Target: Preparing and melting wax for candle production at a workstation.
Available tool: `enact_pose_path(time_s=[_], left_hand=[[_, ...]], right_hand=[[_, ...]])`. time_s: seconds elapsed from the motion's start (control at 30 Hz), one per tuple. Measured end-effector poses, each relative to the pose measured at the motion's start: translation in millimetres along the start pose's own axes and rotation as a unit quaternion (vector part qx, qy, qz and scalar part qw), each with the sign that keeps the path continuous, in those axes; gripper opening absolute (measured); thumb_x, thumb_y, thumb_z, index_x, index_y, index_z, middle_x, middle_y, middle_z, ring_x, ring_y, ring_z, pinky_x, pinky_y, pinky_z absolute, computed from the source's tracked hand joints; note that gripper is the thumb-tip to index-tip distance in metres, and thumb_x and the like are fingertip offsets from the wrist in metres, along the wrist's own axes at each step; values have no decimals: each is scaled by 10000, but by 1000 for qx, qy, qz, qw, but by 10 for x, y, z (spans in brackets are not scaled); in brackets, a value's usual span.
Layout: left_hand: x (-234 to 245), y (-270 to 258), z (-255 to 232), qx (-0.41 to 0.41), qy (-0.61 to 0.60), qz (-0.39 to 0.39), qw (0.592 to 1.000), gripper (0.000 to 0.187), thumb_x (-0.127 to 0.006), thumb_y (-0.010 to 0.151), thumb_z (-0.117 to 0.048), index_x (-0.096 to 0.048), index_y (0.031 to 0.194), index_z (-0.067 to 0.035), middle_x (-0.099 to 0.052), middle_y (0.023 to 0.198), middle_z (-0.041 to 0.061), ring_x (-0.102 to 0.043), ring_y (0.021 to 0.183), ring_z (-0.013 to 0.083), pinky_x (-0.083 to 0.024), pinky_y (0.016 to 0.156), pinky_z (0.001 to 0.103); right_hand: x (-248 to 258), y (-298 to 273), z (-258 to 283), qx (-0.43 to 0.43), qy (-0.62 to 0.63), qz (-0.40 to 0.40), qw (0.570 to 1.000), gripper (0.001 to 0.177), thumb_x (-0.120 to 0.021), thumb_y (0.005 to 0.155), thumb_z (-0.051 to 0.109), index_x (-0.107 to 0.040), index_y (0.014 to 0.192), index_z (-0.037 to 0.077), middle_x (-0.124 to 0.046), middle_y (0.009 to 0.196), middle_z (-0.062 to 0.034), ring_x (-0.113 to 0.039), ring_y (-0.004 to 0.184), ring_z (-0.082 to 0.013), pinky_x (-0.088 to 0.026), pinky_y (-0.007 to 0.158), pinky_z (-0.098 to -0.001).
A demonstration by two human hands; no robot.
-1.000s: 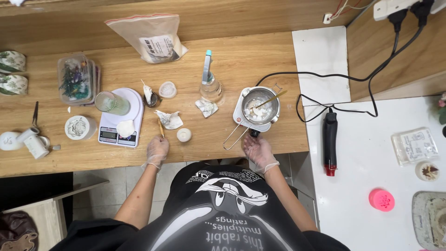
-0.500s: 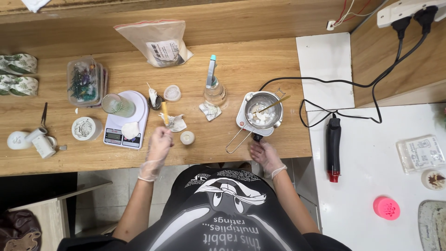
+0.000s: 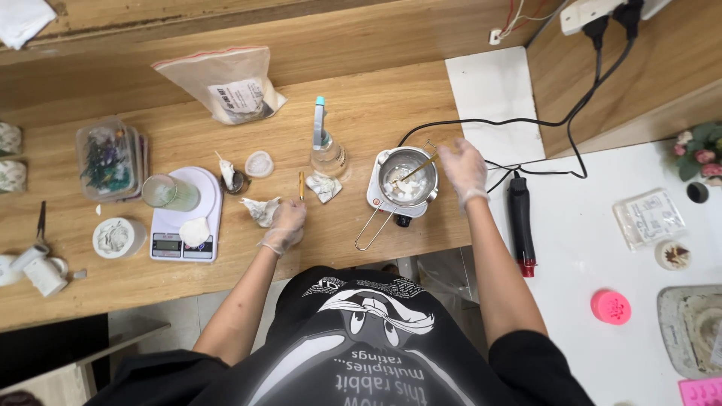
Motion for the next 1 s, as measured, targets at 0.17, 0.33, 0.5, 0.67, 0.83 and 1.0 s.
enact_pose_path(time_s=[0.17, 0.33, 0.5, 0.67, 0.83, 1.0], left_hand=[[40, 43, -129, 16, -50, 0, 999, 253, -647, 886, -277, -718, 987, -56, -736, 998, 215, -693, 988, 364, -527, 897, 450], [681, -534, -979, -70, 7, -109, 992, 390, -735, 845, -323, -668, 1068, -11, -699, 1002, 210, -673, 919, 359, -522, 801, 469], [190, -828, -1567, -111, -167, 70, 977, 434, -706, 916, -412, -668, 1122, -32, -729, 976, 117, -697, 898, 228, -555, 820, 363], [-408, -1088, -1775, -68, -278, 278, 917, 493, -681, 946, -445, -631, 1206, -28, -713, 1026, 87, -668, 890, 170, -553, 787, 322], [-619, -1377, -1867, 50, -338, 438, 831, 492, -647, 960, -448, -563, 1242, -54, -691, 1015, 71, -669, 835, 130, -540, 687, 284], [-744, -1399, -1867, 45, -351, 465, 811, 451, -639, 976, -416, -542, 1194, -33, -700, 914, 74, -633, 712, 126, -483, 570, 248]], right_hand=[[11, -125, 185, -91, 78, 39, 992, 299, -759, 850, 307, -792, 1032, 72, -780, 997, -101, -698, 910, -180, -542, 870, -327], [-160, -187, 260, 17, 199, 113, 973, 174, -783, 829, 184, -799, 953, 63, -796, 944, -52, -722, 846, -93, -593, 818, -236], [128, -616, 609, 45, 79, 133, 987, 197, -661, 943, 208, -789, 1076, 140, -781, 849, 12, -594, 610, -79, -486, 607, -288], [154, -777, 439, 149, -11, 101, 984, 185, -640, 1012, 202, -813, 1072, 170, -783, 811, -6, -602, 587, -123, -494, 754, -352], [-17, -927, 502, 219, 63, 65, 972, 177, -667, 956, 141, -786, 1082, 103, -759, 917, -77, -706, 781, -181, -564, 734, -357], [77, -991, 711, 246, 3, -4, 969, 134, -701, 951, 143, -796, 1020, 79, -737, 863, -141, -687, 784, -277, -531, 738, -388]])
Point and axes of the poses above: each hand's wrist, its own y-axis towards the middle knuckle, its own x-axis out of the back of the hand, z = x × y, the point moved 10 cm from there along y, towards the middle knuckle
